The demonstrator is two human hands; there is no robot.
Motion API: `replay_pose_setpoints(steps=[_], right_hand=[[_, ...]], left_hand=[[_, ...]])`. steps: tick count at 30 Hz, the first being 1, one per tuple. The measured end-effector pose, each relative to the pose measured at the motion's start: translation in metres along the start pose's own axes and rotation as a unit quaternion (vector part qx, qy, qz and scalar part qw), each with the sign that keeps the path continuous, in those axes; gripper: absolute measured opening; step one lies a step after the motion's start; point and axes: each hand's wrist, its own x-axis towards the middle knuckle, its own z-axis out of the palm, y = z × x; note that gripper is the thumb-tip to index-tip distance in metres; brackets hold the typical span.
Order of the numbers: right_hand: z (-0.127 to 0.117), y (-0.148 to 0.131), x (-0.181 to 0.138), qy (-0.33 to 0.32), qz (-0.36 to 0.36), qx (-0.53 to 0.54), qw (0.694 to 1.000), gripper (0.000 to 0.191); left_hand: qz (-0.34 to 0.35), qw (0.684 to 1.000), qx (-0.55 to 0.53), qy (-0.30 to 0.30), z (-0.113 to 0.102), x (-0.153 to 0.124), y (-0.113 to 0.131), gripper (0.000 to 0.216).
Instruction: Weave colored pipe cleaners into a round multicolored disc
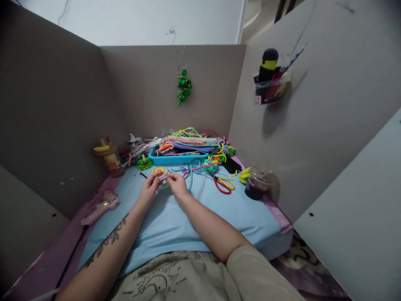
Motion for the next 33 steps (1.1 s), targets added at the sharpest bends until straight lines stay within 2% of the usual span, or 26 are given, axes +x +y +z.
replay_pose_setpoints(steps=[8,16,18,25,30,33], right_hand=[[-0.005,-0.011,0.004,-0.062,0.103,0.008,0.993,0.022],[-0.012,-0.022,0.001,-0.142,0.099,0.026,0.985,0.016],[-0.012,-0.024,0.000,-0.134,0.069,0.007,0.989,0.016],[-0.009,-0.019,0.001,-0.045,-0.037,-0.086,0.995,0.015],[-0.009,-0.017,0.001,-0.030,-0.065,-0.097,0.993,0.015],[-0.009,-0.017,0.001,-0.035,-0.045,-0.053,0.997,0.019]], left_hand=[[0.013,0.999,0.025,-0.017,-0.006,0.003,-0.006,0.043],[-0.026,0.999,-0.027,-0.008,-0.007,0.004,-0.008,0.048],[-0.036,0.998,-0.053,-0.015,-0.007,0.004,-0.009,0.048],[-0.057,0.994,-0.094,-0.017,-0.006,0.003,-0.007,0.049],[-0.070,0.992,-0.098,-0.026,-0.007,0.003,-0.006,0.053],[-0.064,0.992,-0.102,-0.030,-0.008,0.004,-0.007,0.052]])
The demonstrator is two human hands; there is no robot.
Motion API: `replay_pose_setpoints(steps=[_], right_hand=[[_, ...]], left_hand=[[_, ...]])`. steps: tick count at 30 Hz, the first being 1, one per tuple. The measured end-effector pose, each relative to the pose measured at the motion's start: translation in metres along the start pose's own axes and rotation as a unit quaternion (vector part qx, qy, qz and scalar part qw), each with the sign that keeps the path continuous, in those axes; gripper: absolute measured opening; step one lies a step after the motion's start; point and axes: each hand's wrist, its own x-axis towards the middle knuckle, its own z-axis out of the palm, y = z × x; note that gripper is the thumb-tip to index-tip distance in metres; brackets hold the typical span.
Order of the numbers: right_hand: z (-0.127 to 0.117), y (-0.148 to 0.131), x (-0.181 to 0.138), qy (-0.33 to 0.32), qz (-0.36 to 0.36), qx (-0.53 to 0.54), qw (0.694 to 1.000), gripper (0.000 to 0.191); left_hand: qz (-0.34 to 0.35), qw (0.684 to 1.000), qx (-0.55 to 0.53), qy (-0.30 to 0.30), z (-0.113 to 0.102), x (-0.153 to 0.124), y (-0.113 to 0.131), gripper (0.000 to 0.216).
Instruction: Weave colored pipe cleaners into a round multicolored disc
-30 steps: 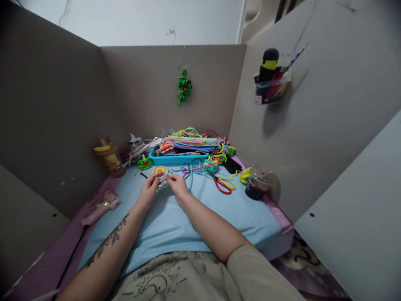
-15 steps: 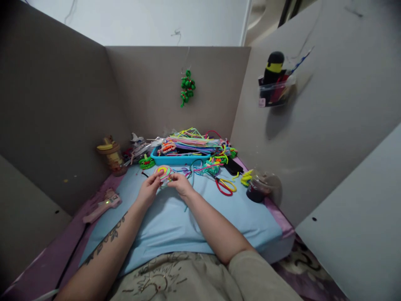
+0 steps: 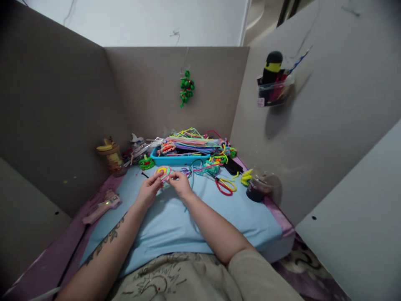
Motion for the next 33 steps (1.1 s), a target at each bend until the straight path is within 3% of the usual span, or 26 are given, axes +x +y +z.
replay_pose_setpoints(steps=[4,9,17,21,26,33], right_hand=[[0.000,-0.003,-0.001,-0.016,0.072,0.083,0.994,0.024],[-0.001,-0.007,-0.001,-0.012,0.129,0.093,0.987,0.023],[0.003,-0.007,-0.004,-0.029,0.010,0.046,0.998,0.022],[0.005,-0.009,-0.005,-0.012,0.002,0.033,0.999,0.023],[0.007,-0.010,-0.005,0.009,0.052,0.075,0.996,0.025],[0.004,-0.013,-0.005,-0.006,0.198,0.141,0.970,0.026]], left_hand=[[0.027,0.999,0.023,-0.005,-0.002,0.000,0.000,0.047],[0.064,0.994,0.087,0.000,-0.002,-0.003,0.006,0.042],[0.068,0.993,0.085,0.036,0.000,-0.004,0.008,0.047],[0.082,0.992,0.094,0.027,0.002,-0.005,0.008,0.043],[0.091,0.990,0.105,0.016,0.003,-0.006,0.010,0.041],[0.091,0.987,0.131,-0.011,-0.002,-0.005,0.011,0.035]])
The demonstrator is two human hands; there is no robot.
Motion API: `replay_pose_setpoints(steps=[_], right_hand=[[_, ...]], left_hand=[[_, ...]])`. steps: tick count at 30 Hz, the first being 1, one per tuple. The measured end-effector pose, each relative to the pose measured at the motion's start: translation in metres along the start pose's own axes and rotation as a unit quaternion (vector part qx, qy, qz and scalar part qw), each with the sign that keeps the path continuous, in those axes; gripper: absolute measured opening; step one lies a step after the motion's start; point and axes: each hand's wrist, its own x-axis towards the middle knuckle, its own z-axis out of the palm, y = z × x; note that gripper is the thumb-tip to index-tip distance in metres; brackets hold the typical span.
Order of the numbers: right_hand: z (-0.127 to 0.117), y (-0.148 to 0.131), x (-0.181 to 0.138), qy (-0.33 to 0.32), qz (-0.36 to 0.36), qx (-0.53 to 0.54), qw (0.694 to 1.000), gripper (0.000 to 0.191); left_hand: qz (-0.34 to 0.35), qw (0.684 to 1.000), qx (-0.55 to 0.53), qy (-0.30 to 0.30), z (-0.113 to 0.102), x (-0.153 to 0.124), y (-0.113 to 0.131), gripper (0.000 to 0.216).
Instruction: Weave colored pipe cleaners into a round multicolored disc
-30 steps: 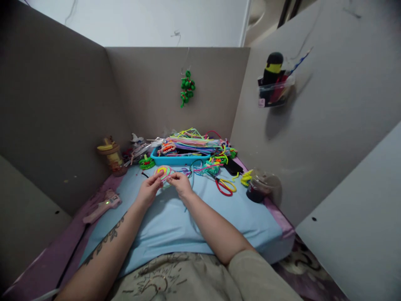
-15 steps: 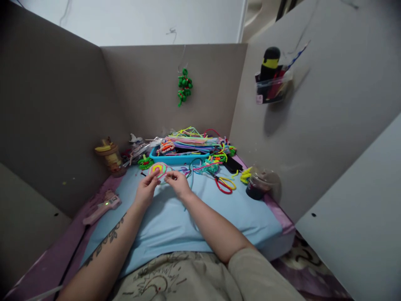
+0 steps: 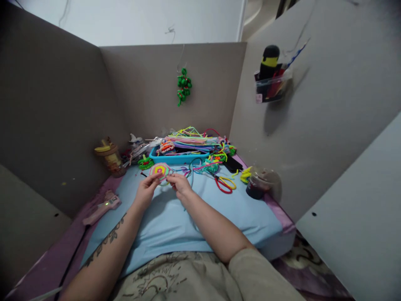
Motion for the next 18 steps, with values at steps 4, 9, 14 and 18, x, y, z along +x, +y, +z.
replay_pose_setpoints(steps=[4,9,14,18], right_hand=[[-0.0011,-0.0052,-0.0019,-0.002,0.059,0.032,0.998,0.025],[-0.0043,-0.0041,-0.0001,-0.008,0.017,-0.001,1.000,0.025],[-0.0069,0.0003,0.0042,-0.009,-0.015,-0.046,0.999,0.026],[-0.0082,0.0013,0.0069,-0.002,-0.007,-0.038,0.999,0.027]], left_hand=[[0.002,1.000,-0.005,-0.004,0.0029,-0.0018,0.0036,0.031],[-0.002,1.000,-0.016,0.006,0.0059,-0.0027,0.0085,0.035],[0.000,1.000,-0.014,-0.002,0.0037,-0.0008,0.0085,0.040],[-0.009,0.999,-0.041,-0.006,0.0028,0.0009,0.0044,0.048]])
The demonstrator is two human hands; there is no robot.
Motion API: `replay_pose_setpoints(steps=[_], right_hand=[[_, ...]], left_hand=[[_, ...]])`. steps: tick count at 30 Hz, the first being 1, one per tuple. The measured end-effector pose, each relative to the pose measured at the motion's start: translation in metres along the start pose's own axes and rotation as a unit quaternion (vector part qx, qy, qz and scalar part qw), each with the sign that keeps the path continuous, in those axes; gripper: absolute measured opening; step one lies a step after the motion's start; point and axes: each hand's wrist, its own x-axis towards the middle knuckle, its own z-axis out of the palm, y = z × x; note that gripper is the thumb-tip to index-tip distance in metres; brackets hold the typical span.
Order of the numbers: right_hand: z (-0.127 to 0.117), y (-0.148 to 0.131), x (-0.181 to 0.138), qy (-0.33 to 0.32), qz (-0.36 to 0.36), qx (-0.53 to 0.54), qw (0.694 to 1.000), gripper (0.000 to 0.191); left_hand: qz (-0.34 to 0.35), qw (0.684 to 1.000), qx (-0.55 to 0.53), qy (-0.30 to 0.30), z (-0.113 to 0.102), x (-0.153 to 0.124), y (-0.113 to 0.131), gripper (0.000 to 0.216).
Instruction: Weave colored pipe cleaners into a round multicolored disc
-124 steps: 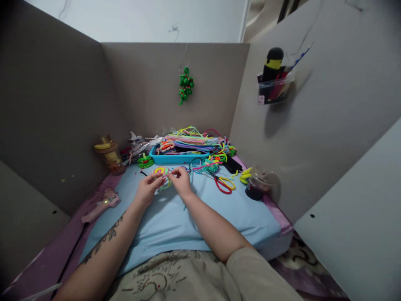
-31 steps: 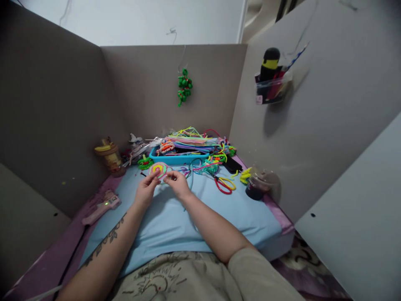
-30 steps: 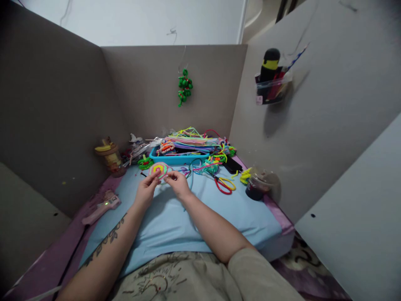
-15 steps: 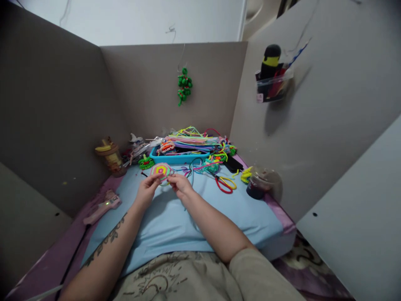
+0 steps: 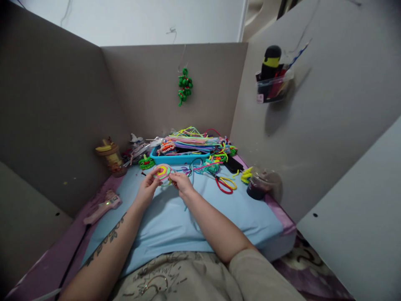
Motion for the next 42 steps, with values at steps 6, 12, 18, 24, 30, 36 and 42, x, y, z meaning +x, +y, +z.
replay_pose_setpoints(steps=[6,12,18,24,30,36,42], right_hand=[[-0.001,0.003,0.001,-0.012,-0.026,-0.033,0.999,0.032],[0.007,0.009,0.002,0.023,-0.098,-0.062,0.993,0.038],[0.003,0.010,0.003,0.015,-0.103,-0.080,0.991,0.036],[0.004,0.005,-0.004,-0.004,-0.092,-0.072,0.993,0.034],[0.006,0.002,-0.006,0.011,-0.099,-0.064,0.993,0.030],[-0.001,-0.005,-0.005,-0.038,-0.214,-0.233,0.948,0.020],[-0.002,-0.009,-0.007,-0.077,-0.276,-0.354,0.890,0.014]], left_hand=[[0.000,1.000,-0.011,-0.022,0.002,-0.001,0.001,0.050],[0.006,0.999,-0.025,-0.043,0.007,-0.003,0.005,0.051],[0.012,0.999,-0.033,-0.003,0.003,-0.001,0.000,0.059],[0.013,0.999,-0.029,0.016,0.003,0.001,-0.004,0.056],[0.013,0.992,0.054,0.111,-0.008,0.003,-0.008,0.042],[0.073,0.969,0.202,0.124,-0.013,0.000,-0.001,0.049],[0.184,0.931,0.312,-0.043,-0.007,-0.001,-0.008,0.076]])
